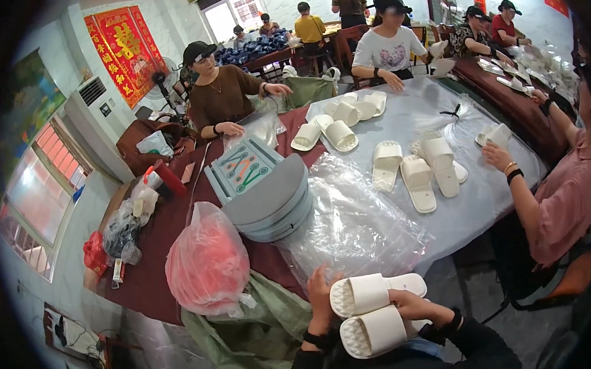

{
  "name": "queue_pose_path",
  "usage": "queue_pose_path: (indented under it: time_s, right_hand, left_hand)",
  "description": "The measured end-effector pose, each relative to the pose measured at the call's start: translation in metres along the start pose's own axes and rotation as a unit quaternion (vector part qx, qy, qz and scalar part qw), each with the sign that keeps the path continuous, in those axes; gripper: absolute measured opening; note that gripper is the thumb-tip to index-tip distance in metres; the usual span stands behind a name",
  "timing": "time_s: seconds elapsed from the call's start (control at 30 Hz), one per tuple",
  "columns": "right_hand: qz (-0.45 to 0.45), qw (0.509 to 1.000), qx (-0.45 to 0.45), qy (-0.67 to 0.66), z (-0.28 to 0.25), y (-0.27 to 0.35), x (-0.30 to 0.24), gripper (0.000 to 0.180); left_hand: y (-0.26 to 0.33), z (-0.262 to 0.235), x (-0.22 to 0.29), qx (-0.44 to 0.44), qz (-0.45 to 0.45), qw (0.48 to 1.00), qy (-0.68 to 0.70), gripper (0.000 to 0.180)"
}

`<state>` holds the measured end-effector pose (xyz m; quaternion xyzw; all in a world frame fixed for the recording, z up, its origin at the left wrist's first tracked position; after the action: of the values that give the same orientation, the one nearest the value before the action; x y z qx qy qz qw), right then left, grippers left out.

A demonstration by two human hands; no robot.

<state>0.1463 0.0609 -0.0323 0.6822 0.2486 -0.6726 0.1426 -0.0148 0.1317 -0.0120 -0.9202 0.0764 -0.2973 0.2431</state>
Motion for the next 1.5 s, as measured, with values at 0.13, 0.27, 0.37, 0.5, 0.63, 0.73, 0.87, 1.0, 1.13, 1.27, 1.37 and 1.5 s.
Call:
queue_pose_path:
  time_s: [0.13, 0.27, 0.37, 0.5, 0.63, 0.73, 0.87, 1.0, 1.13, 1.27, 1.37, 1.5]
  right_hand:
    - [0.0, 1.0, 0.006, 0.017, -0.005, 0.001, -0.007, 0.035]
    - [0.003, 0.997, 0.073, 0.017, -0.018, 0.002, -0.005, 0.033]
    - [-0.013, 0.987, 0.158, 0.011, -0.032, 0.002, 0.006, 0.033]
    - [-0.071, 0.858, 0.28, 0.426, -0.048, 0.005, -0.035, 0.033]
    - [-0.139, 0.801, 0.291, 0.504, -0.037, -0.007, -0.044, 0.032]
    - [-0.154, 0.808, 0.25, 0.51, -0.019, -0.028, -0.051, 0.032]
    - [-0.138, 0.832, 0.23, 0.485, -0.012, -0.036, -0.043, 0.039]
    - [-0.123, 0.824, 0.247, 0.495, -0.029, -0.023, -0.015, 0.032]
    - [-0.093, 0.809, 0.338, 0.472, -0.055, 0.002, -0.042, 0.029]
    - [-0.004, 0.827, 0.364, 0.429, -0.092, 0.032, -0.026, 0.031]
    - [0.001, 0.878, 0.38, 0.293, -0.097, 0.046, -0.026, 0.028]
    - [0.005, 0.953, 0.29, 0.083, -0.074, 0.044, -0.016, 0.032]
  left_hand:
    - [-0.007, -0.015, 0.009, 0.001, 0.02, 0.996, 0.084, 0.027]
    - [-0.017, -0.03, 0.009, -0.021, -0.046, 0.98, 0.191, 0.02]
    - [-0.019, -0.03, 0.015, -0.039, -0.042, 0.978, 0.202, 0.019]
    - [-0.015, -0.027, 0.025, -0.048, 0.014, 0.988, 0.149, 0.02]
    - [-0.009, -0.03, 0.044, -0.038, 0.078, 0.995, 0.05, 0.021]
    - [-0.01, -0.043, 0.055, -0.005, 0.088, 0.996, 0.016, 0.022]
    - [-0.001, -0.045, 0.054, 0.001, 0.101, 0.995, 0.016, 0.024]
    - [0.005, -0.041, 0.043, -0.017, 0.057, 0.997, 0.041, 0.024]
    - [-0.01, -0.047, 0.04, 0.02, 0.024, 0.999, 0.038, 0.023]
    - [-0.003, -0.027, 0.044, -0.021, 0.042, 0.998, 0.032, 0.027]
    - [0.01, -0.01, 0.044, -0.051, 0.056, 0.996, -0.037, 0.03]
    - [0.016, 0.002, 0.015, -0.046, 0.011, 0.996, -0.071, 0.035]
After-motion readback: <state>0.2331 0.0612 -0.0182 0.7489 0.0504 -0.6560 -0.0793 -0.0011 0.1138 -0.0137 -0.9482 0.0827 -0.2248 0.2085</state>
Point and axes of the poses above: each hand's wrist, its own y-axis away from the middle knuckle, its own z-axis out of the palm, x = y × z, the point moved 9 cm from there along -y, towards the middle knuckle, and after that the axes turned 13 degrees about -z, right-handed, at the moved point
